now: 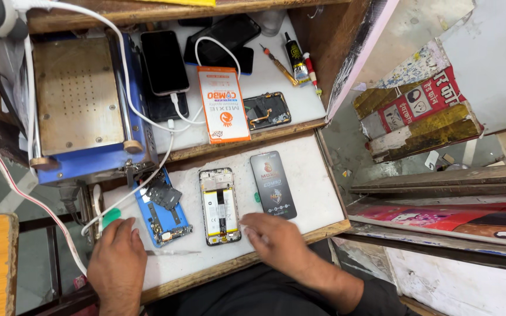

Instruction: The person disassembles a smartphone, removes the motherboard, and places it into another phone chassis. They then reposition the battery and other internal components within the chassis.

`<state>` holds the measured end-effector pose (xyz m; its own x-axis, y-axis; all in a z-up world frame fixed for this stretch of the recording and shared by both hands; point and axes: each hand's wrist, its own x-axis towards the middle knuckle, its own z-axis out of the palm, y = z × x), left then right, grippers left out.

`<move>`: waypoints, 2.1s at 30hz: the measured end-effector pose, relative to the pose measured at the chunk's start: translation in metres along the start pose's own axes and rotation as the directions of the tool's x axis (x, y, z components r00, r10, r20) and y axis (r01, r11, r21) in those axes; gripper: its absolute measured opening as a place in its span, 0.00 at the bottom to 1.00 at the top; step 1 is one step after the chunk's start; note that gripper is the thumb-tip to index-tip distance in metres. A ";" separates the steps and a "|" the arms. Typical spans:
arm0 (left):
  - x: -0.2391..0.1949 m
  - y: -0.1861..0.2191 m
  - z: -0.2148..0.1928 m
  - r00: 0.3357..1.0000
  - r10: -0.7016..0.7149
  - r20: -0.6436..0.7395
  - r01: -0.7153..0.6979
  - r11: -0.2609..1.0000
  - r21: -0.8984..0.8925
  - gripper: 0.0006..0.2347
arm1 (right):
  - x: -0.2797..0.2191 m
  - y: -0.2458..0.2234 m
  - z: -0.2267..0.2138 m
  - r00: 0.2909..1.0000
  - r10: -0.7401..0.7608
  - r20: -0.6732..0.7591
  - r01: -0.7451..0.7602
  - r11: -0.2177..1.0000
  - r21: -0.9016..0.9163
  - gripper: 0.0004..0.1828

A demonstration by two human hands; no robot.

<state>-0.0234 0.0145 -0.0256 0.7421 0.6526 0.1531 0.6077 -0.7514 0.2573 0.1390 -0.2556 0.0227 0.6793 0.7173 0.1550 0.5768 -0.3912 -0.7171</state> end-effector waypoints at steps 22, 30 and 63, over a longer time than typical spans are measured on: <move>-0.009 0.007 -0.017 0.995 -0.016 -0.095 0.002 0.989 -0.148 0.09 | 0.093 0.047 -0.069 0.995 0.051 -0.081 -0.068 0.973 -0.223 0.11; -0.008 0.021 -0.031 0.999 -0.030 -0.021 0.025 0.979 -0.203 0.09 | 0.019 0.003 0.001 0.965 -0.129 0.229 0.156 0.982 -0.106 0.16; -0.033 0.088 -0.008 0.907 0.412 -0.087 -0.387 0.735 -0.556 0.15 | -0.001 0.015 0.017 0.975 -0.045 0.216 0.061 0.996 -0.068 0.13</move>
<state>0.0033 -0.0718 -0.0003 0.8986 0.2912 0.3282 0.0020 -0.7507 0.6606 0.1393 -0.2531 0.0001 0.5389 0.8416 0.0368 0.6467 -0.3854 -0.6582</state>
